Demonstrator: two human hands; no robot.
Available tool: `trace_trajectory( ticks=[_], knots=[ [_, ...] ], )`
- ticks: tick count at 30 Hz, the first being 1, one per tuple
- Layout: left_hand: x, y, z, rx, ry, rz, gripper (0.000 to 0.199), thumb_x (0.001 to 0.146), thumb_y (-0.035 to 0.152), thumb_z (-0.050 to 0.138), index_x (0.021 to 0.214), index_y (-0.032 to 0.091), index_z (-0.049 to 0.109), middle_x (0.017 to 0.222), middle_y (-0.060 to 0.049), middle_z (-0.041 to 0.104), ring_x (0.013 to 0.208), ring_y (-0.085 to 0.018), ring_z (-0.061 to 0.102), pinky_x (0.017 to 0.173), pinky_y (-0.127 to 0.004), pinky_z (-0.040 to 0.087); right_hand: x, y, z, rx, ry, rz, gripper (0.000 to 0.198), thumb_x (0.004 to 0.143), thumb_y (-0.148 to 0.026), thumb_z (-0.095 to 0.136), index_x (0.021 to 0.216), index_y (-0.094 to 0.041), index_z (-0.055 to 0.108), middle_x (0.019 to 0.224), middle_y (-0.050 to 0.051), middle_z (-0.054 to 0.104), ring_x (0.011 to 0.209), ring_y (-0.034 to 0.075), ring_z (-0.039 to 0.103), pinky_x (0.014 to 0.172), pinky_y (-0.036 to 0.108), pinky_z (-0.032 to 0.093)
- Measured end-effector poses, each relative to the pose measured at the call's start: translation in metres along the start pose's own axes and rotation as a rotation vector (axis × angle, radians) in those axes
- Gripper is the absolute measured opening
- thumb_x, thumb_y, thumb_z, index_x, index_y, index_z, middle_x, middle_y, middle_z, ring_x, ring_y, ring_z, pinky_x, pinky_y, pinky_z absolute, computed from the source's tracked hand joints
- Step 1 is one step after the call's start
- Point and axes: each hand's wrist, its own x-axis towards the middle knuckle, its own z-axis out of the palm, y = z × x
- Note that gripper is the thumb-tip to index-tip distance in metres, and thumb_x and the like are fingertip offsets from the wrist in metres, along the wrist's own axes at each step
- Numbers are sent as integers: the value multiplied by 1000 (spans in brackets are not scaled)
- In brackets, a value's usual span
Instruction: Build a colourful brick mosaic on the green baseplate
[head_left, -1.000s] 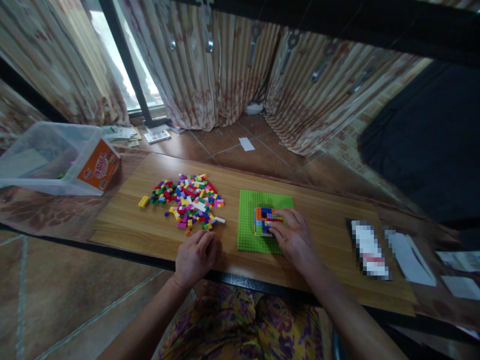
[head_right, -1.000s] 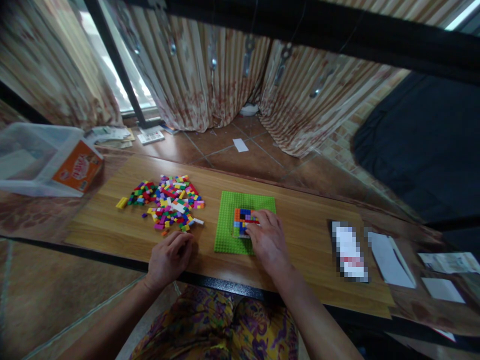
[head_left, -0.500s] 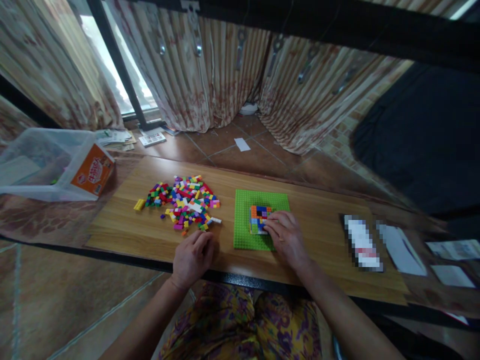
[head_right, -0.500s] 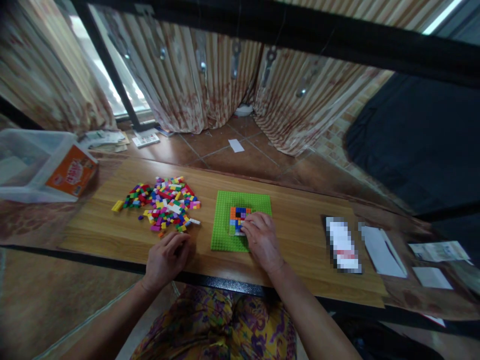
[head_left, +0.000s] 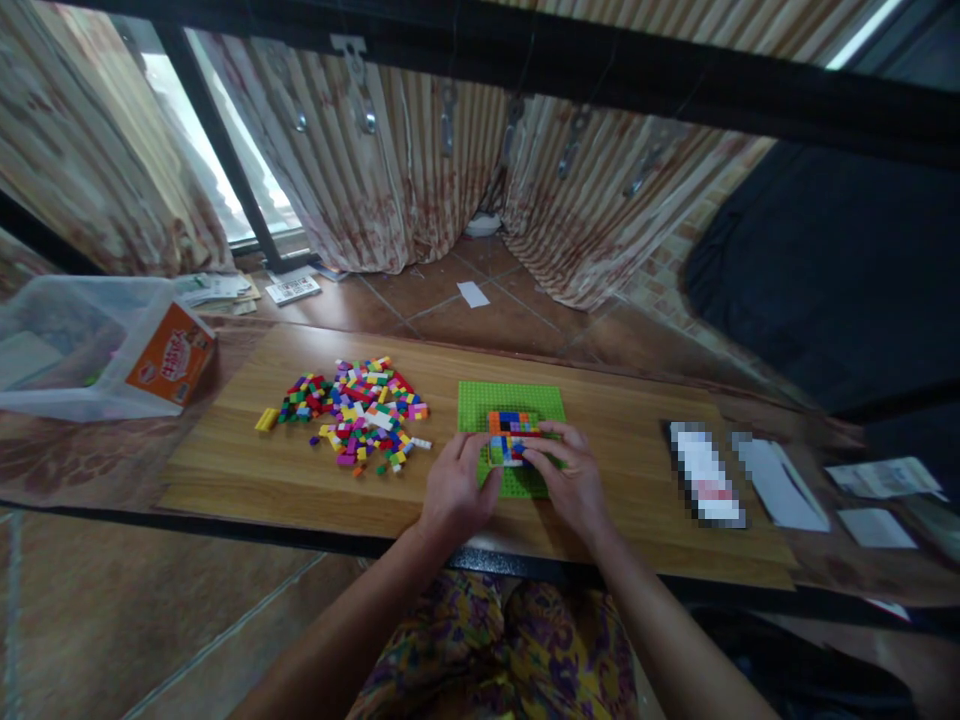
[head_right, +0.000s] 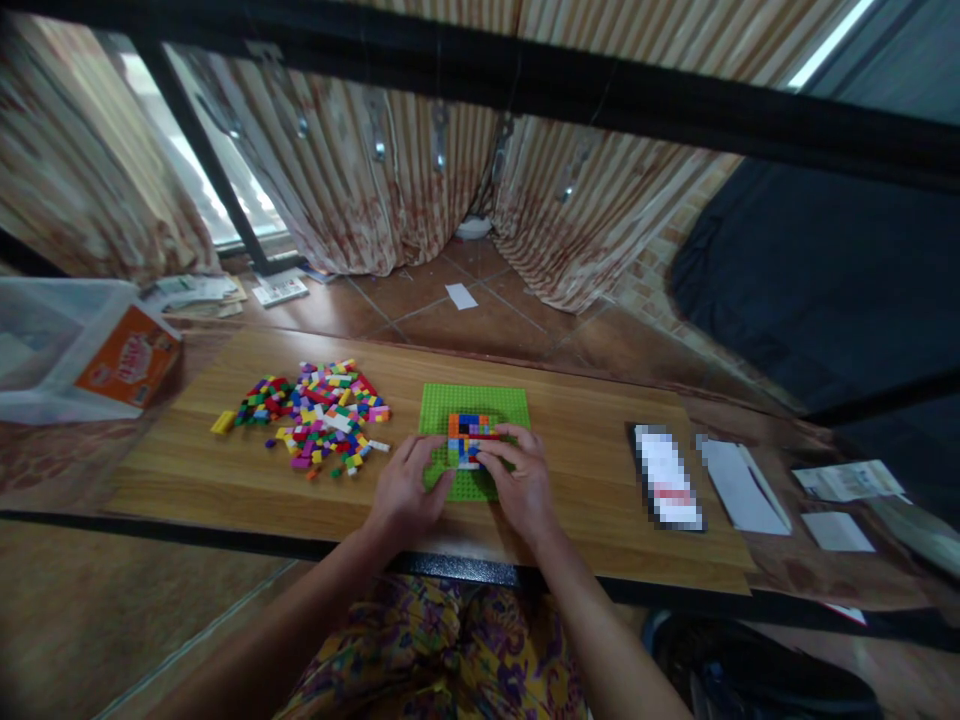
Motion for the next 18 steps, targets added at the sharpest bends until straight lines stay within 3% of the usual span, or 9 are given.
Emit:
trace_trajectory(
  ticks=[6,12,18],
  knots=[
    [9,4,26,-16,37,-93,43,82,24,60,122,18,46,108,-11,58,99,-24,59,82,-37,53,7,0,1,-99,-80,-149,16,90,-32,57,92,-28,73,110,6,62,107,24,53,95,48,45],
    [8,2,27,5,36,-59,45,83,24,57,125,17,44,109,-12,57,97,-24,59,84,-38,52,15,-1,-2,-223,-215,-357,21,94,-29,48,99,-26,68,107,6,64,108,24,53,97,47,46],
    [8,4,29,15,48,-41,45,83,22,54,126,17,42,109,-12,57,97,-24,58,85,-39,52,21,-8,-5,-298,-324,-410,23,95,-24,43,102,-23,65,106,8,62,108,25,51,98,47,47]
  ],
)
